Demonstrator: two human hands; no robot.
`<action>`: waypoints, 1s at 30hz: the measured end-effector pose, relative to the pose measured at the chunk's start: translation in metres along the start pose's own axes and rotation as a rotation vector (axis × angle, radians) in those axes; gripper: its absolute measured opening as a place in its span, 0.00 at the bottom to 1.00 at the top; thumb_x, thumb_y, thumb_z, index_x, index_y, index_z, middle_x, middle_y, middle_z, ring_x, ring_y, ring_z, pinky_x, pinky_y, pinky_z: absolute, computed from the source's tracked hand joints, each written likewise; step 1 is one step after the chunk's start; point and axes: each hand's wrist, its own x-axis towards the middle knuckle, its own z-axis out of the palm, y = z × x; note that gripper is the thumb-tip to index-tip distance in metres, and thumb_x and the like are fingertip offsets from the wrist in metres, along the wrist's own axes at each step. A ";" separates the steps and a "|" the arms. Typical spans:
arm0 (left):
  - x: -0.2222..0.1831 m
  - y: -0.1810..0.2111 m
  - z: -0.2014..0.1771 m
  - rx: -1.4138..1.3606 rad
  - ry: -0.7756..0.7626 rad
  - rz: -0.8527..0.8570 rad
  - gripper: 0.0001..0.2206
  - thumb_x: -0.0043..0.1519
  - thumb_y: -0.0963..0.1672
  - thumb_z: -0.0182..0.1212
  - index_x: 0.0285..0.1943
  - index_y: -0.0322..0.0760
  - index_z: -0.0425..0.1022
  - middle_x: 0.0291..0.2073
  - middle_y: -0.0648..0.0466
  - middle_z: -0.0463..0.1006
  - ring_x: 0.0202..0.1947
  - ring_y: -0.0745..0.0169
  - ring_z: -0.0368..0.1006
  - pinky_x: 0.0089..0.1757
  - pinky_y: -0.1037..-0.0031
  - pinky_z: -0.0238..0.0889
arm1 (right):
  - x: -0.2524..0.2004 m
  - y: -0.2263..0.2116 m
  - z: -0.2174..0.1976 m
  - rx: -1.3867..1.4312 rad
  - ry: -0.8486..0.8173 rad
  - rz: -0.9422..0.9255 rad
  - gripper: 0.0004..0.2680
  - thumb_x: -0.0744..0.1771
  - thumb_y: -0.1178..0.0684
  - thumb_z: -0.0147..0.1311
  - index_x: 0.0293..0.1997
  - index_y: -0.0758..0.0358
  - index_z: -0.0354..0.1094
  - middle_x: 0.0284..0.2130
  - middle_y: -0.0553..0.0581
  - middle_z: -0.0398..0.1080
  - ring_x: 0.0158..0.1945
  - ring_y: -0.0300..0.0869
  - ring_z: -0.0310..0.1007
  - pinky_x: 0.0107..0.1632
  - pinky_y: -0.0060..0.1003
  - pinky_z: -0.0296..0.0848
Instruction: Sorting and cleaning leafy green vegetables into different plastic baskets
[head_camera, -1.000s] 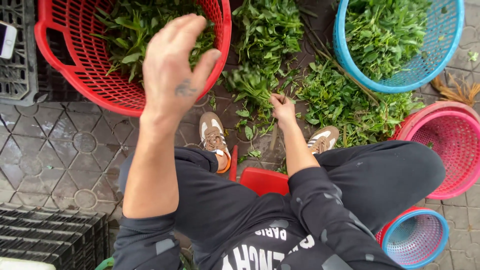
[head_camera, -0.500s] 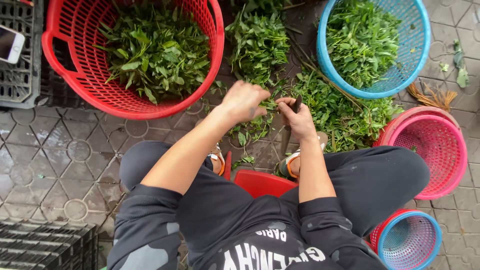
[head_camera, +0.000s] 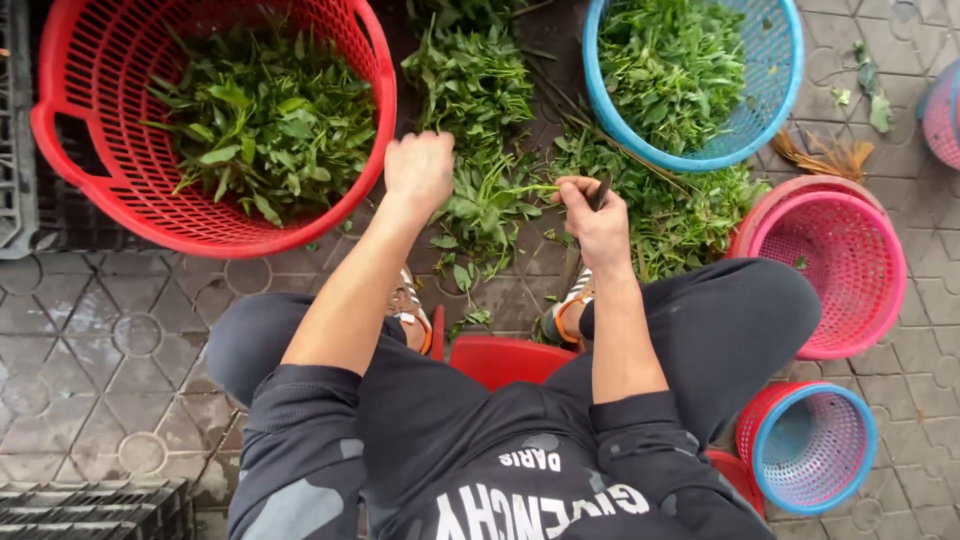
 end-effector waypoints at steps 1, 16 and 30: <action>0.003 0.008 -0.023 0.006 0.002 -0.003 0.10 0.61 0.48 0.55 0.43 0.45 0.81 0.32 0.52 0.81 0.36 0.46 0.81 0.37 0.54 0.71 | 0.000 0.004 0.003 0.005 -0.004 -0.002 0.06 0.69 0.58 0.58 0.45 0.72 0.73 0.27 0.62 0.75 0.13 0.24 0.53 0.16 0.20 0.55; -0.022 0.060 -0.058 -0.749 -0.310 -0.004 0.10 0.66 0.47 0.55 0.36 0.44 0.80 0.26 0.56 0.83 0.34 0.44 0.82 0.38 0.56 0.73 | -0.010 0.021 0.041 0.306 -0.231 0.355 0.19 0.71 0.42 0.50 0.70 0.58 0.58 0.43 0.48 0.69 0.27 0.32 0.62 0.26 0.23 0.61; -0.058 -0.081 -0.178 -0.094 0.274 -0.168 0.30 0.65 0.50 0.69 0.71 0.31 0.66 0.54 0.40 0.79 0.48 0.36 0.74 0.54 0.47 0.60 | 0.032 0.064 0.073 -0.549 0.006 0.719 0.20 0.70 0.42 0.47 0.72 0.46 0.57 0.60 0.50 0.67 0.23 0.28 0.54 0.26 0.21 0.61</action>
